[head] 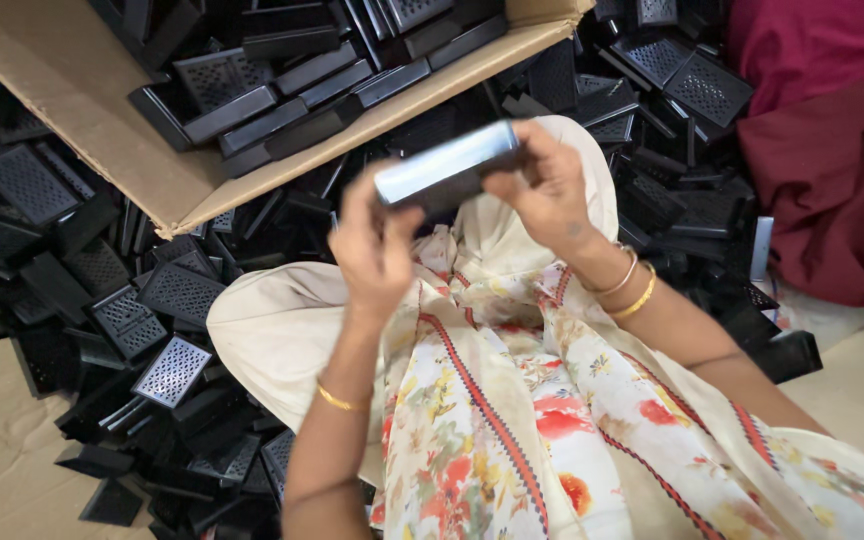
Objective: The person sits on the floor among large piles of black plastic grater-like components. They take parts from a cardboard box, turn each part over in their hands to view its perforated faces, and place it onto the surrounding pile, handling the parts one at a time.
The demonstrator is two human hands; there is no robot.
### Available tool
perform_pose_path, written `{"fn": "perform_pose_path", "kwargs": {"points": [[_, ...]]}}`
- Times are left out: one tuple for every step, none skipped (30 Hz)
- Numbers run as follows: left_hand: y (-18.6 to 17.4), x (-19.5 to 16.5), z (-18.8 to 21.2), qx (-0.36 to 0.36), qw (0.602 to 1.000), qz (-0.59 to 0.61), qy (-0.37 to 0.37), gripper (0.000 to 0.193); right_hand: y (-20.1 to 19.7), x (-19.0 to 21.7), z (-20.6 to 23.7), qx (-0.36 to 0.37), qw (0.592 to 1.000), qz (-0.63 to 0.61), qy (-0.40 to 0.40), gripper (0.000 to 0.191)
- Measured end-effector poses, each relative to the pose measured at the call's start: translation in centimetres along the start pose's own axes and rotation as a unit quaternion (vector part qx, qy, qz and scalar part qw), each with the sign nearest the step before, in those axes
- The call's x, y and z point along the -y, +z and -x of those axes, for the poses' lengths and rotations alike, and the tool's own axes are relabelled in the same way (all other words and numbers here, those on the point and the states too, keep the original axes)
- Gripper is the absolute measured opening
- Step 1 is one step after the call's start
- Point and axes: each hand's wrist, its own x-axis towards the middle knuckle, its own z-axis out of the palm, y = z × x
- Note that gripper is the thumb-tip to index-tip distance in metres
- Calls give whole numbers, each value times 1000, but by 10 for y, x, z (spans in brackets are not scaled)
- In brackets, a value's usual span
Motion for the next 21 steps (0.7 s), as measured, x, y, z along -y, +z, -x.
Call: {"fn": "perform_pose_path", "kwargs": {"points": [[0, 4, -13, -30, 996, 0, 82, 40, -1, 4, -7, -4, 998, 50, -36, 43], [-1, 11, -31, -55, 985, 1, 166, 41, -4, 7, -15, -8, 992, 99, -73, 48], [0, 17, -48, -62, 988, 71, 120, 47, -8, 11, -20, -25, 992, 86, -86, 54], [0, 25, -72, -76, 989, 38, 123, 48, -13, 12, -25, -42, 991, 73, -101, 60], [1, 32, -96, -91, 988, 6, 125, 49, -19, 10, -30, -58, 990, 60, -116, 66], [10, 40, -118, -88, 983, -79, 139, 47, -27, 4, -35, -80, 987, 76, -113, 53], [18, 46, -138, -87, 971, -162, 154, 46, -37, -4, -39, -101, 985, 92, -108, 40], [29, 51, -154, -63, 970, -193, 135, 46, -50, -14, -42, -123, 981, 109, -102, 28], [36, 56, -161, -37, 967, -222, 116, 47, -64, -26, -45, -147, 976, 122, -102, 24], [41, 59, -162, 22, 966, -249, 61, 47, -81, -39, -48, -170, 971, 135, -101, 19], [48, 61, -165, 83, 958, -275, 7, 48, -98, -51, -50, -194, 964, 148, -101, 15], [52, 61, -164, 144, 942, -299, -46, 48, -116, -62, -52, -187, 959, 200, -72, 16], [53, 61, -163, 121, 946, -300, -6, 50, -133, -72, -55, -180, 950, 251, -42, 17], [53, 59, -162, 97, 948, -300, 32, 51, -148, -80, -58, -171, 939, 300, -13, 18], [51, 56, -160, 73, 948, -301, 70, 52, -162, -88, -61, -155, 917, 368, -18, 21], [48, 52, -158, 47, 952, -283, 110, 51, -172, -94, -66, -139, 891, 432, -24, 24], [44, 47, -155, 22, 952, -265, 151, 49, -181, -101, -73, -122, 860, 494, -31, 28], [39, 41, -149, -3, 950, -247, 191, 48, -187, -107, -79, -113, 853, 508, -31, 32], [35, 35, -141, 1, 958, -218, 184, 45, -191, -113, -86, -103, 846, 522, -30, 37], [31, 28, -132, 5, 966, -189, 178, 42, -196, -117, -95, -93, 839, 535, -30, 41], [27, 21, -122, 7, 972, -160, 172, 39, -199, -122, -107, -95, 842, 531, -28, 48]]}}
